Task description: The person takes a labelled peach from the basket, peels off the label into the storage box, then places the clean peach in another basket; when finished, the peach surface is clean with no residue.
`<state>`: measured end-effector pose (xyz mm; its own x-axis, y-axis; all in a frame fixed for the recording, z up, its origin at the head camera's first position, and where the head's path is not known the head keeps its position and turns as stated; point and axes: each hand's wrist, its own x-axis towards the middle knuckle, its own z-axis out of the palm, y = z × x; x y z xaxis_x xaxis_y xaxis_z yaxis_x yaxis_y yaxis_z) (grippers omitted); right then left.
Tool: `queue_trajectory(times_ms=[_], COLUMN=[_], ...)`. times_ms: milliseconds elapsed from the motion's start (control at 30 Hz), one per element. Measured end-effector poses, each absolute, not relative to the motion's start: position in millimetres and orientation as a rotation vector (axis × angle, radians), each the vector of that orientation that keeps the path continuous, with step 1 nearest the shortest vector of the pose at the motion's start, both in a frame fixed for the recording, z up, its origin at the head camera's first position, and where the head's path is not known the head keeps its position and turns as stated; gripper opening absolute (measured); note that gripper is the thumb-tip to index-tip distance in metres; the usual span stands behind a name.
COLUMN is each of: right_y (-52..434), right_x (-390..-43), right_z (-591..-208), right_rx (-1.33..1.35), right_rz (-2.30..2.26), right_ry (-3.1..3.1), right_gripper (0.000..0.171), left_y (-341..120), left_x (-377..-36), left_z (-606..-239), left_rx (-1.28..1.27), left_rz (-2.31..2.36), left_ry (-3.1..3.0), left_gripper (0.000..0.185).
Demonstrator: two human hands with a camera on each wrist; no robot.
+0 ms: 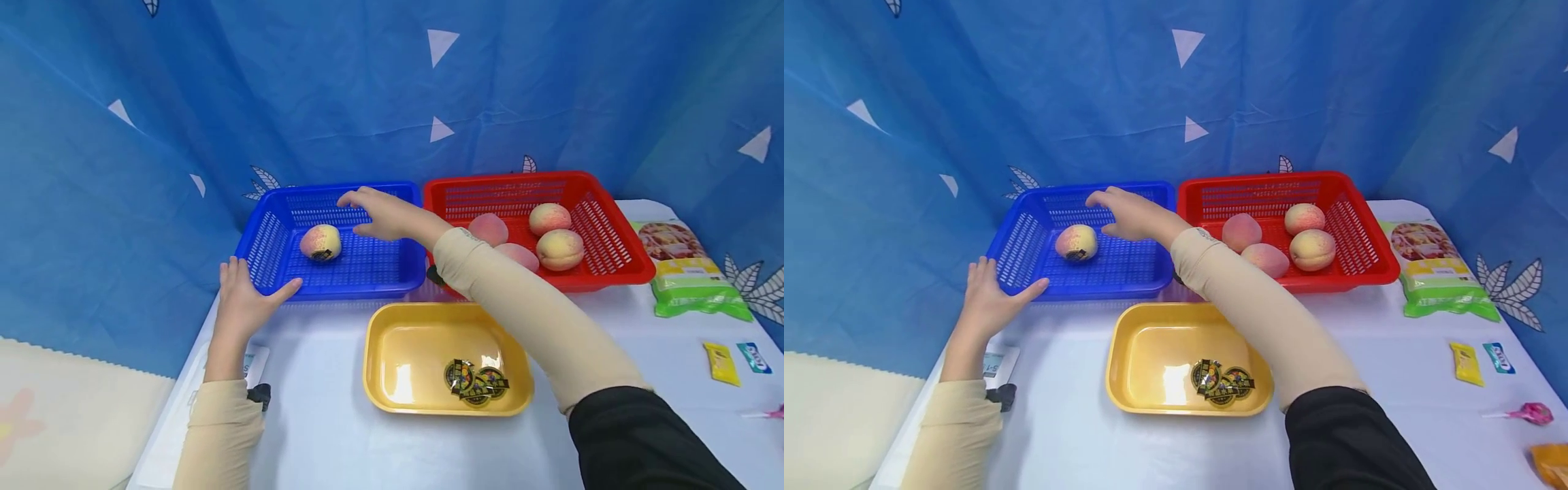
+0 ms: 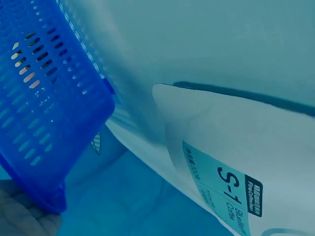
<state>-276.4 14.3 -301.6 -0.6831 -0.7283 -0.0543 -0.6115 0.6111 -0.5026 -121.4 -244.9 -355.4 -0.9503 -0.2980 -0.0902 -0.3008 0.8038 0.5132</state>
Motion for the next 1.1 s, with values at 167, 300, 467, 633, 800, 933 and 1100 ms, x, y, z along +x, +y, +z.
queue_trajectory(times_ms=[167,300,467,633,800,933,1100], right_y=[-4,-20,-39,-51,-53,-51,-53], right_x=[-287,-293,-295,-296,-297,-299,-305], right_z=[-303,-306,-312,-322,-332,-342,-352], right_rx=[-1.143,-1.190,-1.246,-1.284,-1.272,-1.215,-1.314], right_rz=[-0.570,-0.513,-0.366,-0.296,-0.222,-0.213,-0.262], right_ry=[2.551,2.519,2.526,2.507,2.481,2.490,2.561], right_gripper=[0.056,0.054,0.053,0.061,0.076,0.082,0.053], left_y=[-246,-246,-244,-243,-242,-243,-246], left_x=[-125,-125,-123,-122,-121,-121,-122], left_z=[-355,-352,-349,-350,-351,-352,-354], left_rx=[-0.504,-0.496,-0.490,-0.480,-0.480,-0.478,-0.472], left_rz=[0.797,0.781,0.768,0.768,0.770,0.765,0.761], left_ry=[2.967,2.964,2.968,2.970,2.971,2.973,2.983], left_gripper=[0.135,0.135,0.133,0.132,0.132,0.132,0.133])
